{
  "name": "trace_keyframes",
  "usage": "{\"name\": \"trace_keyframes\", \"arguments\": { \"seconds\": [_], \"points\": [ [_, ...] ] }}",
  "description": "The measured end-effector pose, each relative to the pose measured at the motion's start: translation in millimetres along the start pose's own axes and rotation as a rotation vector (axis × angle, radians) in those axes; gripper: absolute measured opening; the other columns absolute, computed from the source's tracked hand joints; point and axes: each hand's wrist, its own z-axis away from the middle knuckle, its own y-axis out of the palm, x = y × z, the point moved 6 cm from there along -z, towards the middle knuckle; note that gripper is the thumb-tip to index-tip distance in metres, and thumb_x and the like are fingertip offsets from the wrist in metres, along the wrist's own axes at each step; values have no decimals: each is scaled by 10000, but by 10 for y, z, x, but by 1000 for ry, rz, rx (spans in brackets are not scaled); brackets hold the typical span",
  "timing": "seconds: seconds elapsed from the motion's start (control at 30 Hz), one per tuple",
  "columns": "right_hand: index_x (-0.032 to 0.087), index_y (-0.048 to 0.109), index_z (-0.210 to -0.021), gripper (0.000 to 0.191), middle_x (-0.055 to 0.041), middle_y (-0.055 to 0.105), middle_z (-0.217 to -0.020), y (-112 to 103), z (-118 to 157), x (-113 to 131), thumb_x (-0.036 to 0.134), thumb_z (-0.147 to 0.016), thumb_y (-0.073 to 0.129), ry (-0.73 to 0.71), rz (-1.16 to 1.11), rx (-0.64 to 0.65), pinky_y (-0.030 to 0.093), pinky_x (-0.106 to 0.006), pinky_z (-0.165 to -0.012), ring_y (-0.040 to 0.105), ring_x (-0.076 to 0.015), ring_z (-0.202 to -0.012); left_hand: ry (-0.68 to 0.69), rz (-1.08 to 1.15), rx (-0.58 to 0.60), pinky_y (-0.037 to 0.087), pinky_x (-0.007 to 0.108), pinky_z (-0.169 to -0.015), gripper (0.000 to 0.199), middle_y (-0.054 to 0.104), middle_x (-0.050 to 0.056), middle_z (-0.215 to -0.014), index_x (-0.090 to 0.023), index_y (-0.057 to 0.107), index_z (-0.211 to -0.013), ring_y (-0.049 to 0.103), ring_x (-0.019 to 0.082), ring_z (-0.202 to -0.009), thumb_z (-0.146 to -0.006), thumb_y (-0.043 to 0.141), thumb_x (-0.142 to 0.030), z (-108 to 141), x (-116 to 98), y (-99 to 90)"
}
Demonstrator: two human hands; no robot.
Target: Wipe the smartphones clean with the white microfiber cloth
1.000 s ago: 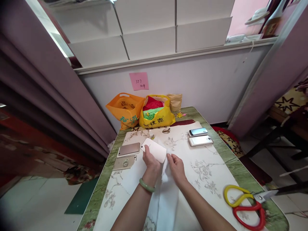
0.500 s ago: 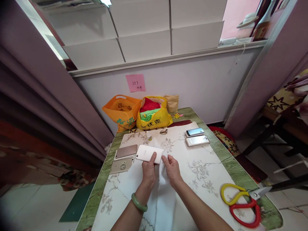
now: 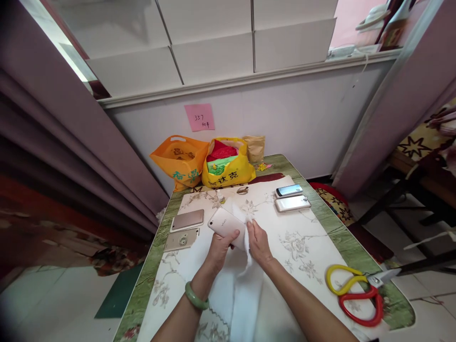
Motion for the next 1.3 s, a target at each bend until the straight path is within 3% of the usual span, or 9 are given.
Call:
{"name": "trace_keyframes", "arguments": {
  "seconds": [0.13,0.33,0.4,0.53,0.7,0.77,0.9,1.07,1.3],
  "points": [
    [238,518,-770,395,2,549,-674,33,-41,116,530,-946,319,-120,124,111,386,-284,-632,505,-175,-626,-75,-131,177,300,215,-433,225,604,9,-551,-123,713,-706,455,101,-463,-576,782,-292,-4,69,54],
    [233,512,-740,409,9,556,-679,-5,-193,146,567,-922,360,-57,-32,101,402,-282,-629,508,-176,-645,-149,-275,381,306,221,-427,97,581,0,-513,-135,700,-628,459,112,-436,-583,720,-219,100,253,126],
    [224,537,-754,422,-4,589,-715,-37,-206,97,584,-906,377,-5,-75,35,415,-287,-654,526,-181,-676,-113,-268,313,344,226,-450,112,596,3,-528,-131,700,-616,495,125,-464,-588,730,-235,105,261,89],
    [205,599,-865,469,-53,662,-817,-93,-126,-104,609,-895,362,128,-164,-198,442,-299,-704,583,-209,-766,-68,-92,-28,416,238,-484,291,653,17,-607,-113,712,-728,556,142,-513,-596,782,-363,80,215,-108],
    [199,634,-907,512,-65,692,-798,23,-40,-247,619,-890,341,145,-254,-268,459,-296,-653,618,-217,-760,-72,181,-338,494,251,-534,409,687,28,-657,-118,670,-810,611,142,-541,-520,863,-333,128,166,-247],
    [197,642,-912,534,-63,697,-792,51,-42,-264,632,-880,334,163,-279,-295,465,-297,-648,627,-218,-751,-52,329,-402,537,268,-604,425,716,44,-750,-137,669,-891,662,162,-637,-548,857,-304,169,157,-216],
    [187,640,-905,538,-62,700,-800,69,-12,-281,644,-859,360,278,-334,-349,467,-295,-668,629,-216,-754,32,558,-336,569,307,-782,430,727,84,-995,-161,668,-1021,693,199,-885,-626,823,-230,207,142,-3],
    [190,603,-879,479,-53,680,-818,96,71,-219,627,-866,409,300,-287,-195,455,-284,-704,596,-202,-763,-6,507,-376,585,284,-663,357,730,127,-964,-97,701,-952,697,192,-775,-658,808,-269,154,217,16],
    [218,524,-757,488,-38,623,-739,-119,-103,-171,655,-880,343,193,-74,-113,413,-291,-666,541,-205,-709,-51,344,-113,590,328,-651,411,727,96,-956,-116,702,-986,681,225,-830,-617,824,-247,80,130,-65]
  ]
}}
